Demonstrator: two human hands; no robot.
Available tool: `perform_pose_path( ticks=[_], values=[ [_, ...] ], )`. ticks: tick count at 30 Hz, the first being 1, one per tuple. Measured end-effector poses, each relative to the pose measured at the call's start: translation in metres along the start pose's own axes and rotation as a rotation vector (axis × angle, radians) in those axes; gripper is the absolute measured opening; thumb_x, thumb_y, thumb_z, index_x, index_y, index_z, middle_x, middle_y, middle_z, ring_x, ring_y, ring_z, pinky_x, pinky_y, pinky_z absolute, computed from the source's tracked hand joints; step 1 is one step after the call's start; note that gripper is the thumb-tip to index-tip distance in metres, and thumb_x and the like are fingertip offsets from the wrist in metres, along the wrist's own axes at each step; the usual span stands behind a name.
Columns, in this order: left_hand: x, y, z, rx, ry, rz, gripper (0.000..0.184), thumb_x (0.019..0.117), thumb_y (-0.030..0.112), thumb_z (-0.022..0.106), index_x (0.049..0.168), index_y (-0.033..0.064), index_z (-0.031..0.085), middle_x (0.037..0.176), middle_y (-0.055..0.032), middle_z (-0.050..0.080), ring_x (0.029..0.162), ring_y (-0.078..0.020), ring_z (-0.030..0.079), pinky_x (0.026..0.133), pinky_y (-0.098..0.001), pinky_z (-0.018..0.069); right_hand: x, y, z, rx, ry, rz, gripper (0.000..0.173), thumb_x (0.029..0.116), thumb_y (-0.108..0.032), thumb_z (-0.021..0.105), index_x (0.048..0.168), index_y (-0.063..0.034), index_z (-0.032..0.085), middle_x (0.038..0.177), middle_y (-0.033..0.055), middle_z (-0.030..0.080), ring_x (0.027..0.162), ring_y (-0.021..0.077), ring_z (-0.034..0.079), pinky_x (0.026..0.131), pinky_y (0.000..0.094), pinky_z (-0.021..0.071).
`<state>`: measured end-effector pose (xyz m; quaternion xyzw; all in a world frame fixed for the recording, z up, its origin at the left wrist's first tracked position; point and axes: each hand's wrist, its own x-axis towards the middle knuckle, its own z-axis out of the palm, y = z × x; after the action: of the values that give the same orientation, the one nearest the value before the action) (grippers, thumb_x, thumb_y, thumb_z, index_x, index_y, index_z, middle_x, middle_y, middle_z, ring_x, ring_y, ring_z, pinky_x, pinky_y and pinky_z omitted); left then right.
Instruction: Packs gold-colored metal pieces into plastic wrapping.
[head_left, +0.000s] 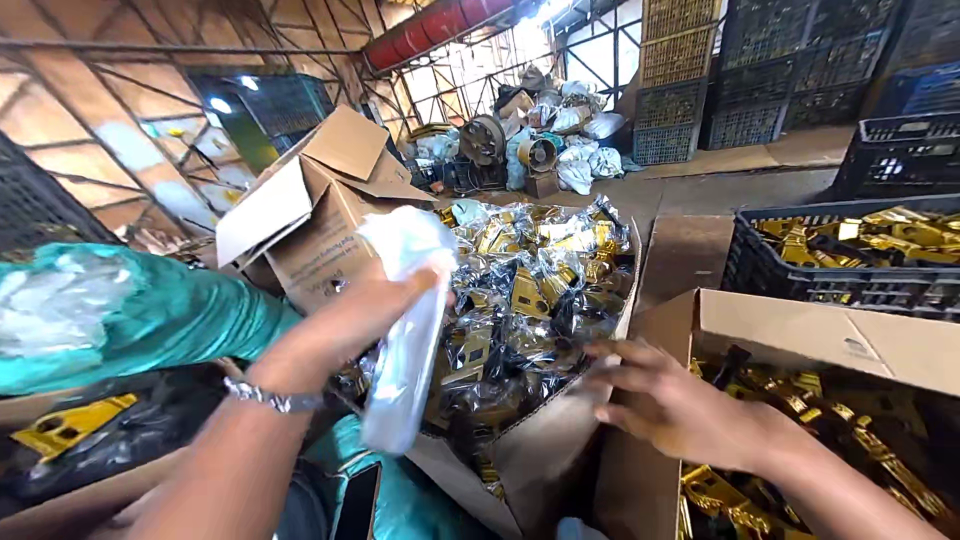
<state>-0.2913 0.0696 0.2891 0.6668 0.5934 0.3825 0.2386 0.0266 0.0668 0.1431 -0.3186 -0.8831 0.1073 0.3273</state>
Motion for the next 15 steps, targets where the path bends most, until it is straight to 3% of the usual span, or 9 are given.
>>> perform_pose_path(
  ticks=[2, 4, 5, 7, 9, 11, 12, 13, 15],
  values=[
    [-0.025, -0.007, 0.031, 0.008, -0.160, 0.282, 0.019, 0.0980, 0.019, 0.061, 0.110, 0.0036, 0.065, 0.080, 0.0002, 0.067, 0.066, -0.0046, 0.065, 0.062, -0.0222, 0.0575, -0.040, 0.002, 0.003, 0.204, 0.186, -0.069, 0.025, 0.0963, -0.032, 0.069, 0.103, -0.0093, 0.078, 0.124, 0.0079, 0.070, 0.116, 0.0127, 0.066, 0.099, 0.0312, 0.0562],
    [-0.051, -0.013, 0.077, -0.018, -0.328, 0.580, 0.021, 0.0903, 0.013, 0.071, 0.105, -0.0015, 0.068, 0.090, -0.0004, 0.069, 0.083, 0.0027, 0.065, 0.079, -0.0165, 0.0553, -0.072, 0.000, -0.009, 0.363, 0.316, 0.131, 0.023, 0.0985, -0.025, 0.065, 0.101, -0.0047, 0.076, 0.115, 0.0037, 0.073, 0.104, 0.0055, 0.070, 0.087, 0.0239, 0.0605],
    [-0.065, -0.012, 0.102, -0.017, -0.397, 0.709, 0.024, 0.0862, 0.012, 0.075, 0.104, -0.0030, 0.069, 0.094, -0.0045, 0.071, 0.091, -0.0005, 0.067, 0.085, -0.0193, 0.0551, -0.083, -0.005, -0.016, 0.393, 0.393, 0.295, 0.027, 0.1015, -0.025, 0.059, 0.105, -0.0029, 0.074, 0.114, 0.0038, 0.073, 0.102, 0.0074, 0.070, 0.086, 0.0275, 0.0608],
    [-0.087, -0.007, 0.162, -0.025, -0.489, 0.851, 0.026, 0.0789, 0.008, 0.079, 0.099, -0.0065, 0.071, 0.091, -0.0147, 0.073, 0.090, -0.0178, 0.071, 0.081, -0.0347, 0.0582, -0.096, -0.023, -0.025, 0.408, 0.512, 0.521, 0.050, 0.1077, -0.041, 0.039, 0.124, -0.0039, 0.067, 0.127, 0.0042, 0.069, 0.117, 0.0114, 0.065, 0.100, 0.0344, 0.0543],
    [-0.105, 0.005, 0.217, -0.002, -0.559, 0.810, 0.026, 0.0778, 0.005, 0.079, 0.098, -0.0097, 0.071, 0.089, -0.0214, 0.073, 0.087, -0.0318, 0.073, 0.078, -0.0476, 0.0581, -0.109, -0.044, -0.010, 0.215, 0.490, 0.403, 0.071, 0.1096, -0.054, 0.022, 0.137, -0.0006, 0.059, 0.142, 0.0102, 0.061, 0.137, 0.0159, 0.052, 0.116, 0.0401, 0.0402],
    [-0.126, 0.021, 0.247, -0.028, -0.698, 0.608, 0.026, 0.0855, 0.002, 0.074, 0.106, -0.0125, 0.069, 0.101, -0.0267, 0.070, 0.100, -0.0374, 0.068, 0.092, -0.0501, 0.0518, -0.124, -0.050, 0.017, -0.241, 0.482, 0.214, 0.070, 0.1096, -0.054, 0.015, 0.121, -0.0131, 0.071, 0.126, 0.0105, 0.070, 0.129, 0.0265, 0.059, 0.109, 0.0552, 0.0384],
    [-0.136, 0.025, 0.266, -0.078, -0.692, 0.577, 0.028, 0.0847, 0.002, 0.075, 0.106, -0.0138, 0.069, 0.103, -0.0279, 0.070, 0.102, -0.0384, 0.068, 0.093, -0.0510, 0.0511, -0.138, -0.045, 0.017, -0.318, 0.452, 0.213, 0.071, 0.1090, -0.056, 0.012, 0.119, -0.0194, 0.071, 0.130, 0.0087, 0.069, 0.134, 0.0295, 0.056, 0.112, 0.0622, 0.0332],
    [-0.142, 0.024, 0.291, -0.160, -0.623, 0.586, 0.031, 0.0804, 0.005, 0.077, 0.104, -0.0131, 0.068, 0.099, -0.0262, 0.071, 0.097, -0.0365, 0.070, 0.088, -0.0511, 0.0539, -0.152, -0.036, 0.009, -0.248, 0.426, 0.261, 0.074, 0.1088, -0.057, 0.011, 0.125, -0.0167, 0.071, 0.140, 0.0121, 0.064, 0.140, 0.0331, 0.050, 0.115, 0.0668, 0.0292],
    [-0.150, 0.029, 0.329, -0.258, -0.612, 0.550, 0.038, 0.0808, 0.007, 0.078, 0.111, -0.0136, 0.066, 0.102, -0.0268, 0.070, 0.100, -0.0367, 0.069, 0.088, -0.0528, 0.0540, -0.173, -0.017, -0.005, -0.117, 0.472, 0.407, 0.074, 0.1094, -0.053, 0.015, 0.137, -0.0025, 0.063, 0.151, 0.0175, 0.053, 0.147, 0.0347, 0.041, 0.119, 0.0647, 0.0234]
  ],
)
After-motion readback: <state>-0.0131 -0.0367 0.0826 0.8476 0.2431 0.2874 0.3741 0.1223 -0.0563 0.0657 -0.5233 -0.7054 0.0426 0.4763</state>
